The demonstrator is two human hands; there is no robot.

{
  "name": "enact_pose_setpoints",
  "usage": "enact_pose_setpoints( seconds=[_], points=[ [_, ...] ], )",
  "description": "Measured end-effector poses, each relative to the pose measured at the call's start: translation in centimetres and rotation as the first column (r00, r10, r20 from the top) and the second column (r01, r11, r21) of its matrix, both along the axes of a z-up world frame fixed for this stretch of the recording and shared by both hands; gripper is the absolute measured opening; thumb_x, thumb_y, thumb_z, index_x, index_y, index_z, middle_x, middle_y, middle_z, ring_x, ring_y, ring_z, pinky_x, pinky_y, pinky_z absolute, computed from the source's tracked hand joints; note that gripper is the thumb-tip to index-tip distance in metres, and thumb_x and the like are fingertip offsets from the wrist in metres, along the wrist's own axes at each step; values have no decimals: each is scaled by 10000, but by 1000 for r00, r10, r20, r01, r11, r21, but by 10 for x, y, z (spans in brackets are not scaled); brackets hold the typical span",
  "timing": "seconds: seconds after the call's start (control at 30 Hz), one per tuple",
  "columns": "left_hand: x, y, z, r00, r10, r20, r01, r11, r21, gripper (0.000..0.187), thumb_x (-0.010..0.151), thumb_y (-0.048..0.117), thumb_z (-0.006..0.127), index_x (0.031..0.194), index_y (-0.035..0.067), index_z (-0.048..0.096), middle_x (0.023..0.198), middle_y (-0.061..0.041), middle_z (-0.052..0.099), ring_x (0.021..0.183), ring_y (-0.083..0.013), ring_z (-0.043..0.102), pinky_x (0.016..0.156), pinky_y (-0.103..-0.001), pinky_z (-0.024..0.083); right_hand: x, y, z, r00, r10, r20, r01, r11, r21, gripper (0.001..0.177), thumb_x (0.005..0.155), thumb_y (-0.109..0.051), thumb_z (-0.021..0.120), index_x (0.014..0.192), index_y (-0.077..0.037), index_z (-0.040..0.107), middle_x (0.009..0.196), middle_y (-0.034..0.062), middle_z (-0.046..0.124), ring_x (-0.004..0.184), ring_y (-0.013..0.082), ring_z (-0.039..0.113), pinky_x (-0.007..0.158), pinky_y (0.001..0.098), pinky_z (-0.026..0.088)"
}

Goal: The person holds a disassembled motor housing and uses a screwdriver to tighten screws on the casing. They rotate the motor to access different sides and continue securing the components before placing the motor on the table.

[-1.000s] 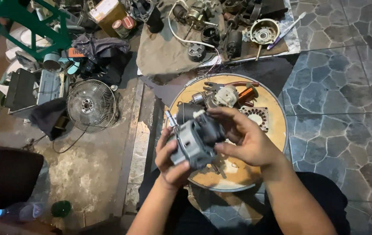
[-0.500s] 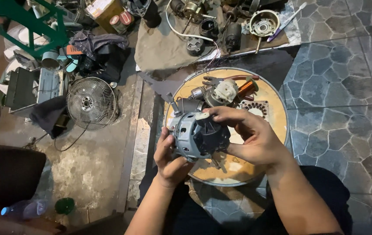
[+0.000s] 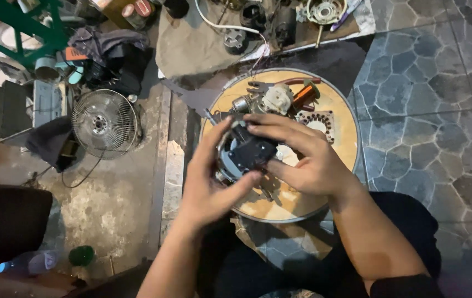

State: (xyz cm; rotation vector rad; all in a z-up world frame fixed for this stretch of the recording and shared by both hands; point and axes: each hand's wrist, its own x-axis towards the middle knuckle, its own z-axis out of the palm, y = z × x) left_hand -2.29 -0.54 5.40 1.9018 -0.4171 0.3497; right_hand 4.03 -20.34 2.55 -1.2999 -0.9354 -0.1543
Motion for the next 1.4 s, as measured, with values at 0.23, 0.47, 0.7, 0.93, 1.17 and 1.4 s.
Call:
enact_pose_setpoints(
  seconds=[0.23, 0.47, 0.7, 0.93, 1.17, 1.4],
  points=[
    [5, 3, -35, 968, 162, -192, -239, 830, -505, 881, 704, 165, 903, 1486, 106, 500, 1336, -292, 568, 1216, -468, 598, 1022, -606, 535, 18, -19, -24, 968, 206, -142, -147, 929, 341, 374, 946, -47, 633, 1309, 31, 598, 1447, 323, 518, 1364, 426, 545, 1132, 554, 505],
    [27, 56, -55, 961, 149, -231, -270, 349, -897, 404, 962, 379, 625, 1317, 187, 643, 1302, -185, 688, 1156, -371, 714, 1018, -587, 600, 42, -55, -62, 853, -519, 55, 501, 784, -367, 159, 942, -10, 771, 1100, -9, 746, 969, 171, 681, 942, 379, 700, 799, 428, 550],
    [62, 51, -63, 994, 42, -100, -100, 13, -995, 465, 930, 437, 645, 1322, 192, 695, 1291, -140, 717, 1118, -381, 727, 1036, -629, 582, 47, -45, -80, 814, -551, 187, 517, 537, -667, 178, 903, -112, 776, 1070, -55, 754, 947, 164, 742, 915, 410, 706, 806, 479, 550],
    [70, 35, -78, 981, 146, -131, -162, 221, -962, 507, 918, 229, 696, 1416, 183, 605, 1259, -208, 715, 1085, -422, 731, 917, -632, 628, 46, -27, -87, 914, -319, 249, 280, 55, -958, 347, 865, -136, 689, 1210, -101, 687, 1173, 135, 704, 1165, 354, 618, 983, 489, 427],
    [53, 31, -87, 984, 92, -152, -171, 255, -952, 685, 944, 163, 712, 1572, 196, 440, 1381, -167, 636, 1248, -311, 623, 1016, -569, 565, 57, -36, -90, 935, -212, 284, 266, -110, -958, 342, 913, -242, 670, 1245, -174, 630, 1160, 38, 696, 1162, 241, 588, 954, 413, 357],
    [54, 44, -94, 992, 16, -126, -126, 205, -970, 615, 950, 213, 691, 1531, 210, 491, 1357, -184, 665, 1235, -353, 659, 996, -606, 581, 55, -51, -92, 909, -325, 260, 280, 18, -960, 411, 855, -198, 714, 1259, -135, 672, 1170, 119, 644, 1145, 330, 547, 890, 436, 355]
  ],
)
